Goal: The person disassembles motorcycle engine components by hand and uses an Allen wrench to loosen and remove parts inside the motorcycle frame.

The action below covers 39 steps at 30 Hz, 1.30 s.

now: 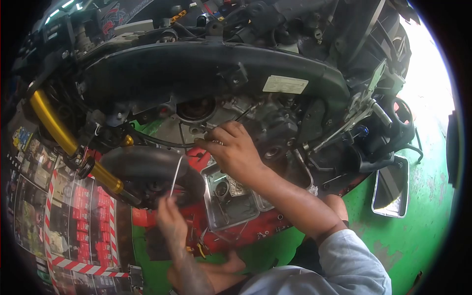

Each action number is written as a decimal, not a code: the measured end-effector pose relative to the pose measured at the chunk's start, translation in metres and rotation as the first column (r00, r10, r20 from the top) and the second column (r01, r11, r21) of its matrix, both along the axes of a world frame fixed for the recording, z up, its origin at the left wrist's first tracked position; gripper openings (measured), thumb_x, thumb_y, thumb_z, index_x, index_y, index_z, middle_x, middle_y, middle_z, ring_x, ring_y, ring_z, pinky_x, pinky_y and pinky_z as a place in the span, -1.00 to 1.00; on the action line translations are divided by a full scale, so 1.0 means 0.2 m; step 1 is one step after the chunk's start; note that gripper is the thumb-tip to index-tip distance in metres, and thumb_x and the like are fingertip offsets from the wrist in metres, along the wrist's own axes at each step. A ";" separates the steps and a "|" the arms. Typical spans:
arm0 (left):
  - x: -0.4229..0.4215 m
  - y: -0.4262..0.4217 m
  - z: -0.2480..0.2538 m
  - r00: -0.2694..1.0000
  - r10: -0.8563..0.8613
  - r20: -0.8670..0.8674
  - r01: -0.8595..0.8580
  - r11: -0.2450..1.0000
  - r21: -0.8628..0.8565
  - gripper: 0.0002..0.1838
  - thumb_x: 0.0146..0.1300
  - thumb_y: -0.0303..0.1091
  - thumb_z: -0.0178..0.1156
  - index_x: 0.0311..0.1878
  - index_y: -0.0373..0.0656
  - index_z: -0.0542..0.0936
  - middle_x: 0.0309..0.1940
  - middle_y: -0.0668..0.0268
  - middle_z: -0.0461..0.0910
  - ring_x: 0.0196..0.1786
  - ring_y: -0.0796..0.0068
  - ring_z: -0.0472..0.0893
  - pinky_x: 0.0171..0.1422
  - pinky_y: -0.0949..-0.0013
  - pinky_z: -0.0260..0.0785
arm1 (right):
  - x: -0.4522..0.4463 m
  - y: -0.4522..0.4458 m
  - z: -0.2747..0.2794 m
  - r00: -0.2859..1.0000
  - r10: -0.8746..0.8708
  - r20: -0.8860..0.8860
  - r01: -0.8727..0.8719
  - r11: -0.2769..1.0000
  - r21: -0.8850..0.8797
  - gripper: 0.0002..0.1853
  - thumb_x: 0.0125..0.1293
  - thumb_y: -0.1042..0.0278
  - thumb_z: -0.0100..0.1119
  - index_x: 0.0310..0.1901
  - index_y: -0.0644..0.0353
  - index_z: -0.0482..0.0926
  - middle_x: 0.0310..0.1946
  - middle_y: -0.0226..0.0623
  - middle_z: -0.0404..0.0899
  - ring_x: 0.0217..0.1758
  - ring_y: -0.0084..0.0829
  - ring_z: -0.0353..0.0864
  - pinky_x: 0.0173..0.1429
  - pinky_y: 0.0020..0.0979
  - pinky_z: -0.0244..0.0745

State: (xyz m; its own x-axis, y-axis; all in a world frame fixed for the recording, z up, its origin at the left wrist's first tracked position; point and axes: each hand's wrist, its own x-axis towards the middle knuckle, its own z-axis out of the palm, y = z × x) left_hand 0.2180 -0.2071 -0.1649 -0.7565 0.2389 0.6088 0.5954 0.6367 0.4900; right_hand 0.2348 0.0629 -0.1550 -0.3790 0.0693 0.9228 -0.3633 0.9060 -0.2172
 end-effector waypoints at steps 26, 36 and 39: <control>0.11 0.67 0.35 0.971 -0.142 -0.190 0.094 0.966 -0.241 -0.60 0.53 -0.38 0.08 0.38 -0.07 0.57 -0.27 0.02 0.77 -0.23 -0.02 0.79 -0.20 0.02 0.60 | 0.08 -0.06 -0.09 0.998 -0.053 -0.025 0.052 0.999 -0.012 -0.45 0.18 0.36 0.36 0.26 0.09 0.62 0.29 -0.31 0.56 0.51 -0.24 0.42 0.66 0.01 0.18; 0.31 0.77 0.53 0.995 -0.001 -0.100 -0.050 0.859 -0.510 -0.60 0.55 -0.30 0.02 0.36 -0.16 0.56 -0.37 -0.04 0.73 -0.23 -0.17 0.74 -0.12 -0.11 0.55 | 0.10 0.08 0.09 0.987 0.051 -0.151 -0.094 0.950 -0.299 -0.42 0.11 0.40 0.45 0.25 0.03 0.62 0.17 -0.19 0.60 0.28 -0.03 0.60 0.29 -0.06 0.58; 0.37 0.85 0.59 0.999 0.044 0.000 -0.037 0.855 -0.517 -0.59 0.57 -0.27 -0.04 0.31 -0.25 0.57 -0.26 -0.14 0.72 -0.12 -0.24 0.71 0.00 -0.16 0.52 | 0.06 0.09 0.10 0.984 0.064 -0.164 -0.101 0.968 -0.228 -0.40 0.12 0.37 0.45 0.28 -0.04 0.61 0.20 -0.18 0.60 0.29 -0.05 0.60 0.29 -0.08 0.59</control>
State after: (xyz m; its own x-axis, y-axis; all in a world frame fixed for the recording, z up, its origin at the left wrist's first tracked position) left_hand 0.2918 -0.0365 -0.0463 -0.7783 0.4860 0.3975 0.5601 0.8235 0.0898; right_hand 0.2476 0.0808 -0.1357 -0.2468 0.2647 0.9322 -0.4808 0.8018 -0.3550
